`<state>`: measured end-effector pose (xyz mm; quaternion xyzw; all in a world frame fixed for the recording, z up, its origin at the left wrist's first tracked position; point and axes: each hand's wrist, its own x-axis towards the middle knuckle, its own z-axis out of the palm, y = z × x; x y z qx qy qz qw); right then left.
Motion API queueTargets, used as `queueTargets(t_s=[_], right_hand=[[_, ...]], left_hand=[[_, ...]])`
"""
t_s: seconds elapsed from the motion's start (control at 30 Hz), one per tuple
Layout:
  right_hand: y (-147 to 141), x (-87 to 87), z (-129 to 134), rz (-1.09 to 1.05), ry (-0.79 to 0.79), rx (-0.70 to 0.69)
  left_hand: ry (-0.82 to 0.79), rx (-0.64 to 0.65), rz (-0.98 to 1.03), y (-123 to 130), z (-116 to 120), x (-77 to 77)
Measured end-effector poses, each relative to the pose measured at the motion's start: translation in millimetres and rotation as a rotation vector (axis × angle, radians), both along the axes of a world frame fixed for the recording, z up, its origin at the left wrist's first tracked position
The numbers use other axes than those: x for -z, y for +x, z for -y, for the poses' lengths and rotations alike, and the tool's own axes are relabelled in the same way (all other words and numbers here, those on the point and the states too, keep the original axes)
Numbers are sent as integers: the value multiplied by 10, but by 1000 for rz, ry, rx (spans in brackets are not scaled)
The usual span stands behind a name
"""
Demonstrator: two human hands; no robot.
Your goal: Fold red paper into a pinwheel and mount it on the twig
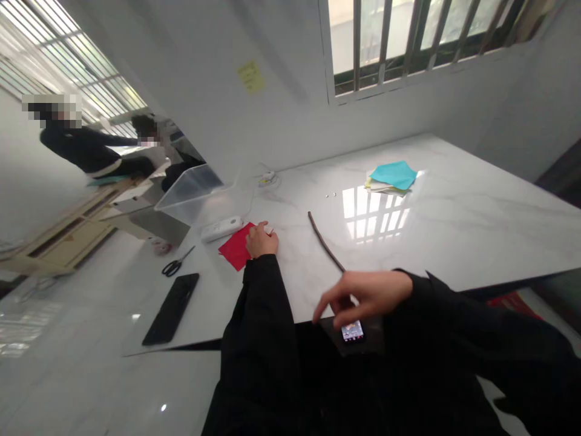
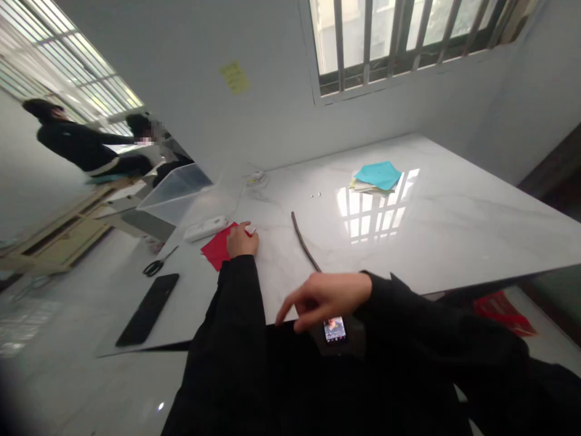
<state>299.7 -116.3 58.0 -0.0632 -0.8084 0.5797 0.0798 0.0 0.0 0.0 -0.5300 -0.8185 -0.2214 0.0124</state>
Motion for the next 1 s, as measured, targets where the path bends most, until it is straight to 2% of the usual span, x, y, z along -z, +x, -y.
queueTargets(t_s=[0.07, 0.13, 0.23, 0.27, 0.3, 0.37, 0.47, 0.67, 0.83, 0.93, 1.0], right_hand=[[-36, -111, -459, -137, -9, 244], [-99, -18, -916, -269, -40, 539], [-169, 369, -1438, -366, 66, 1028], [-172, 511, -1551, -361, 124, 1160], [-163, 639, -1633, -329, 169, 1209], [-119, 826, -1720, -303, 191, 1260], [-52, 928, -1740, -272, 221, 1260], [-54, 915, -1743, -179, 270, 1216], [-63, 913, -1760, -160, 277, 1217], [-65, 885, -1751, -166, 243, 1202], [-60, 857, -1745, -185, 204, 1168]], left_hand=[[16, -3, -17, 18, 6, -13], [31, -5, -23, 29, 18, -23], [21, 2, -1, 27, 42, -35], [23, 1, 7, 23, 49, -39], [31, 2, 13, 19, 56, -46], [71, 15, 15, 20, 62, -69], [148, 89, 5, 62, 55, -135], [259, 298, -5, 261, 40, -301], [365, 391, 18, 396, 114, -442], [479, 438, 108, 557, 174, -566], [600, 505, 270, 693, 183, -668]])
